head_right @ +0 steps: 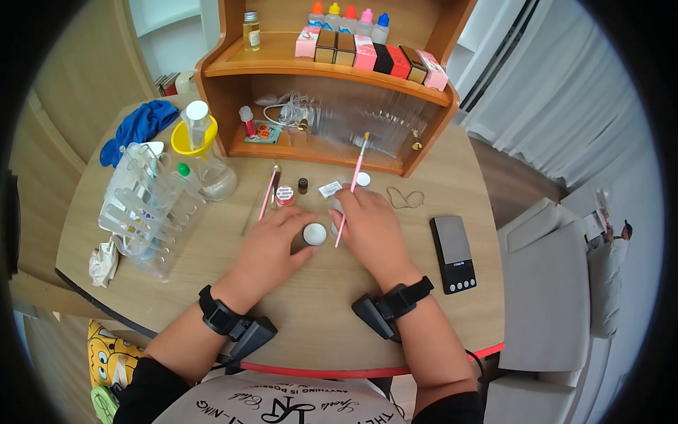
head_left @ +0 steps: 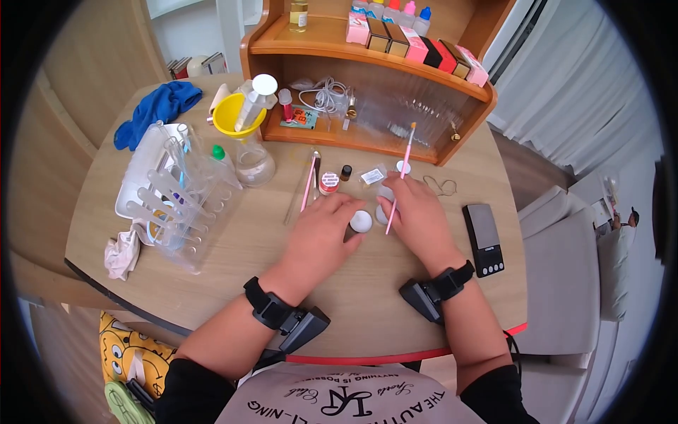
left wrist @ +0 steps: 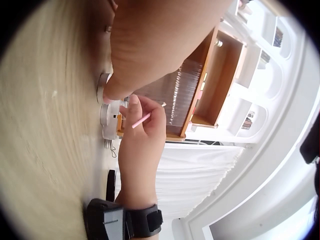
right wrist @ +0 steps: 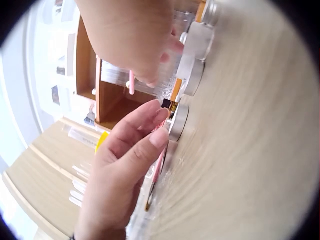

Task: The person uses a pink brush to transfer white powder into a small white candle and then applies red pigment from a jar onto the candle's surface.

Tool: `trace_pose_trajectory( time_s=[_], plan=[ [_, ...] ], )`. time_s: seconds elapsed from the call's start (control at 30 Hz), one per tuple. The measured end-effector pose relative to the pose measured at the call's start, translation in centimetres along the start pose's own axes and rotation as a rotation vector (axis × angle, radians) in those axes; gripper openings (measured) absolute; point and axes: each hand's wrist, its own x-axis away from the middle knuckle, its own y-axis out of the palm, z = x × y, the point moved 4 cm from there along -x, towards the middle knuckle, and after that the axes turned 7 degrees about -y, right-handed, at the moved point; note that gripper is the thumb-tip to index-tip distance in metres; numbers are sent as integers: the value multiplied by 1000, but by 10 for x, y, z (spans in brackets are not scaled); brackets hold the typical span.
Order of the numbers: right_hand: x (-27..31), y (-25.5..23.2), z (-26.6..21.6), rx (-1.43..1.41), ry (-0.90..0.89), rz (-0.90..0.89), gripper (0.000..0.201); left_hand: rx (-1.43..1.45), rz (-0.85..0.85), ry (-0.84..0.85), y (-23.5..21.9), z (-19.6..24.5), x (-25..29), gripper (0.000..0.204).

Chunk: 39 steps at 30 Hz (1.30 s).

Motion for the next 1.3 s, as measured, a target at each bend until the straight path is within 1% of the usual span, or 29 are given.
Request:
trace_pose_trajectory(
  time_s=[0.03, 0.07, 0.13, 0.17, 0.23, 0.27, 0.33, 0.37, 0.43, 0.47, 0.57, 0.6, 0.67, 0.7, 0.77, 0.8, 0.87, 0.9, 0.93, 0.97, 1.0, 1.03, 1.07, 1.1, 1.13, 1.17, 1.23, 1.27, 1.3],
  plan=[
    [-5, 0, -2, 39, 4, -39, 27, 5, -3, 1, 0, 1, 0, 43],
    [-7, 2, -3, 43, -3, -38, 27, 8, -4, 3, -1, 1, 0, 43],
    [-10, 9, -1, 77, 36, -73, 31, 11, 8, 11, -3, 1, 0, 42],
    [-12, 11, -2, 77, 21, -74, 31, 13, 10, 17, -4, 1, 0, 42],
    [-9, 13, 1, 5, 133, -97, 34, 17, 34, 8, -5, -1, 1, 42],
    [-9, 13, 0, 6, 120, -101, 34, 24, 41, 8, -5, -1, 2, 43],
    [-10, 6, -1, -46, 96, -1, 35, 33, 65, 3, -7, -2, 2, 43],
    [-10, 3, -4, -42, 85, -4, 35, 40, 80, 5, -7, -2, 1, 43],
    [-10, -11, -16, -208, 62, 86, 35, 66, 129, 12, -10, 2, 0, 44],
    [-8, -14, -23, -208, 54, 80, 35, 87, 165, 21, -12, 4, 0, 46],
    [-2, -15, -41, -454, 127, 44, 36, 147, 160, 27, -13, 8, -1, 47],
    [0, -14, -43, -457, 126, 43, 36, 145, 160, 25, -13, 7, -2, 47],
    [4, -14, -42, -542, 125, 96, 36, 188, 110, 24, -12, 5, -3, 47],
    [6, -14, -40, -545, 127, 98, 36, 185, 107, 23, -11, 5, -3, 47],
    [10, -18, -36, -565, 82, 173, 33, 238, 116, 26, -11, 6, -4, 44],
    [13, -20, -33, -566, 89, 177, 33, 237, 109, 28, -11, 7, -4, 44],
    [22, -29, -20, -557, 178, 259, 33, 203, 83, 26, -12, 9, -3, 41],
    [22, -39, -18, -509, 194, 268, 38, 204, 74, 28, -11, 9, -3, 41],
    [25, -42, -10, -507, 203, 272, 38, 199, -6, 59, -6, 12, -2, 40],
    [29, -47, -1, -515, 264, 358, 40, 193, -86, 90, -1, 15, -1, 39],
    [32, -51, 7, -521, 325, 445, 42, 193, -97, 94, 1, 18, 1, 39],
    [32, -54, 11, -520, 365, 526, 44, 155, -169, 138, 6, 24, 5, 39],
    [33, -54, 13, -516, 377, 532, 44, 118, -241, 182, 11, 28, 9, 38],
    [36, -54, 17, -580, 402, 603, 40, 89, -285, 188, 16, 28, 12, 37],
    [38, -54, 21, -645, 424, 674, 37, 90, -293, 193, 17, 29, 12, 37],
    [38, -53, 21, -643, 429, 678, 37, 51, -297, 200, 17, 30, 11, 38],
    [37, -50, 19, -686, 371, 678, 31, 9, -303, 207, 17, 29, 12, 40],
    [37, -49, 19, -688, 372, 681, 31, -8, -276, 198, 17, 27, 11, 43],
    [36, -47, 18, -679, 352, 644, 27, -26, -249, 188, 16, 26, 11, 47]
  ],
)
